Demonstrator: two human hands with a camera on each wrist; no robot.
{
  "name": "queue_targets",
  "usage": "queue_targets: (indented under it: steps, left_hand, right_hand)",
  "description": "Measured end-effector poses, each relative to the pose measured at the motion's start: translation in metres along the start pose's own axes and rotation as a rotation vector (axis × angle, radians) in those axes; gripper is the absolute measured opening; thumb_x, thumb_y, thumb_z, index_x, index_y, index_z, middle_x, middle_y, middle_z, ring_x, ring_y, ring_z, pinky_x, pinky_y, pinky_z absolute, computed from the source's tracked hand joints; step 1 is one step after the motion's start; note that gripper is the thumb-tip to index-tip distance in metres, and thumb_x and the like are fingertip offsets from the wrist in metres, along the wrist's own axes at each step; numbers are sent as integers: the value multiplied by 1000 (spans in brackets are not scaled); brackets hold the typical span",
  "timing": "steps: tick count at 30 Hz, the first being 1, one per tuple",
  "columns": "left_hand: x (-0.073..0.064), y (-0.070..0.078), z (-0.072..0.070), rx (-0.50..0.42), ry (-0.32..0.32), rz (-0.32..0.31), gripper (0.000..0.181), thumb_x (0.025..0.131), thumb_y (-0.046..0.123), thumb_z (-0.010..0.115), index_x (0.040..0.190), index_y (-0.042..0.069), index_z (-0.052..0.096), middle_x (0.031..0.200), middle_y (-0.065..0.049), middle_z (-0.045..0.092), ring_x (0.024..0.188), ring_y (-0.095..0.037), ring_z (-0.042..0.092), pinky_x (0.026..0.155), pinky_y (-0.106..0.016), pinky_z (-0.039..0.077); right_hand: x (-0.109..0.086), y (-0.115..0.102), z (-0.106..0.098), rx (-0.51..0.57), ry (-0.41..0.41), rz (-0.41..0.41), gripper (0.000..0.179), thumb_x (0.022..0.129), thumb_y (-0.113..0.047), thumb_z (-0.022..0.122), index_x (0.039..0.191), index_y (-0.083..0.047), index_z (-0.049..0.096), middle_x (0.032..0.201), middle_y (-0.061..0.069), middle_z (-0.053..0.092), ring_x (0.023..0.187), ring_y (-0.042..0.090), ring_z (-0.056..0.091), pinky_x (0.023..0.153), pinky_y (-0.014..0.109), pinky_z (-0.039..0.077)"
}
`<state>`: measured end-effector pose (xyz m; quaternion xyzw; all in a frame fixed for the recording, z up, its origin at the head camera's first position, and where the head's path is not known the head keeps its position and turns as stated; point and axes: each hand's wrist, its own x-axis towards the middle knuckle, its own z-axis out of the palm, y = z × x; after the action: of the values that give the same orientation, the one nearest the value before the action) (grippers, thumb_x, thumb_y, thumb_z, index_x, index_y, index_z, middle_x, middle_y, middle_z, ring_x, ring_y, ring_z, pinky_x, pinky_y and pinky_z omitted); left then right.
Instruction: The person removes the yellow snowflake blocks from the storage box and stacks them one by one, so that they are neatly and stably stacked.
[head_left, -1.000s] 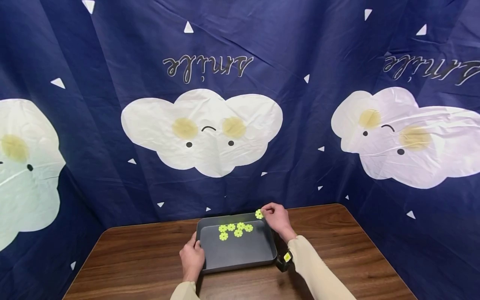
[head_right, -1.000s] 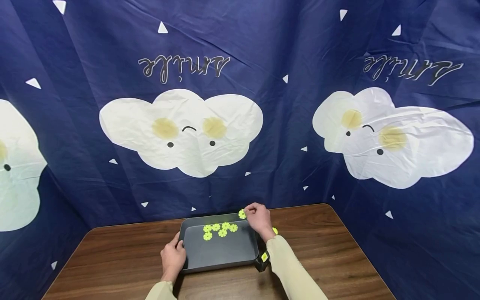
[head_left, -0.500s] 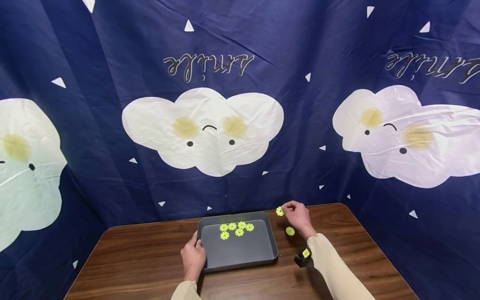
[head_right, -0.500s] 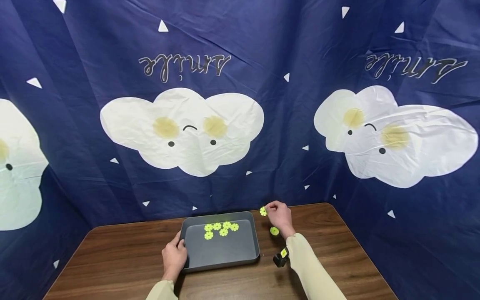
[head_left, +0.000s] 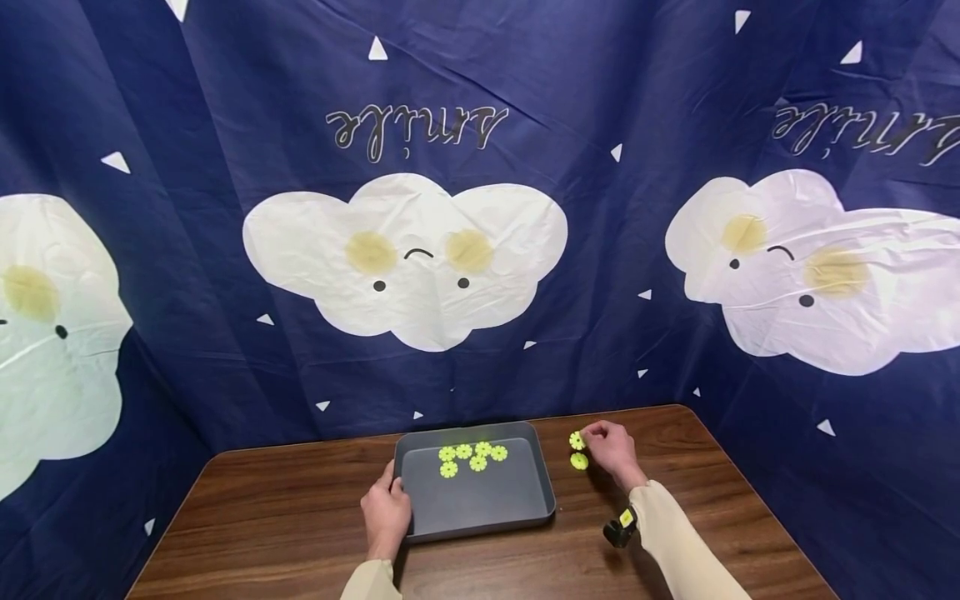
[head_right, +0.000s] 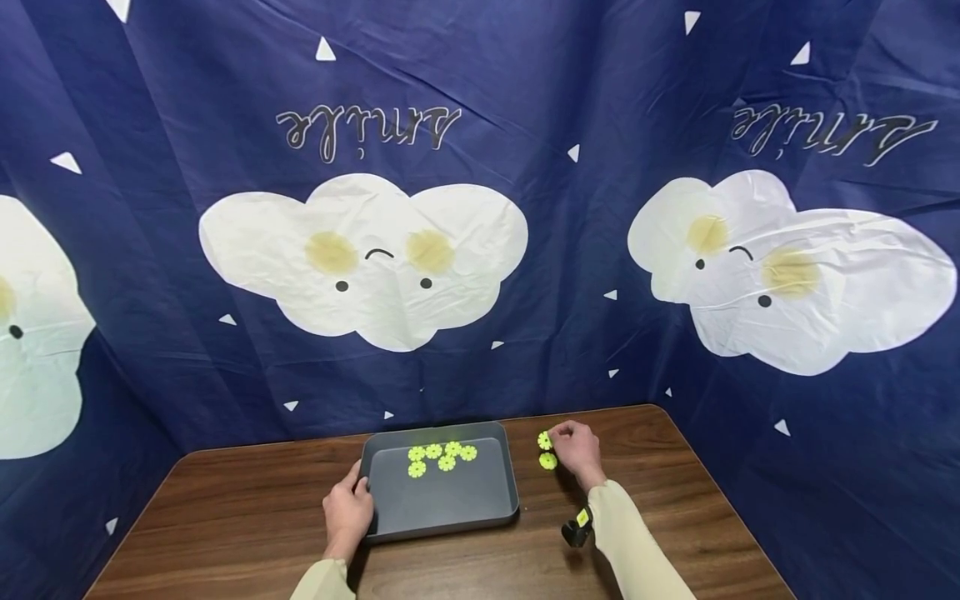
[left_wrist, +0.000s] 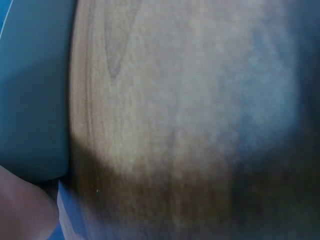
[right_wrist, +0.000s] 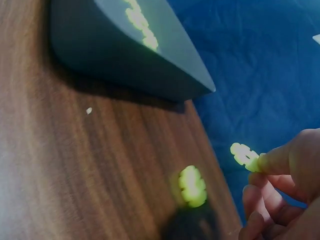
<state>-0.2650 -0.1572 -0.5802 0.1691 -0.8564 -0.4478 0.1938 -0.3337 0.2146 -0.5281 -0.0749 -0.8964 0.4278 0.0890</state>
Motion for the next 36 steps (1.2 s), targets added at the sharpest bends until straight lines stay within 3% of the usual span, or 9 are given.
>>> queue_targets:
  steps: [21, 36]
  left_hand:
    - [0, 0, 0, 0, -6, -8, 42, 99, 0, 52, 140, -1, 58, 134, -27, 61, 123, -48, 60, 102, -61, 47]
    - [0, 0, 1, 20, -1, -14, 41, 100, 2, 53, 140, -1, 58, 135, -27, 61, 123, -47, 60, 102, -61, 47]
  right_hand:
    - [-10, 22, 11, -44, -42, 40, 14, 92, -17, 68, 91, -5, 74, 87, 6, 73, 84, 24, 64, 74, 33, 48]
    - [-10, 24, 14, -104, -56, 56, 13, 91, -18, 66, 88, -8, 74, 87, 5, 72, 83, 25, 63, 74, 35, 48]
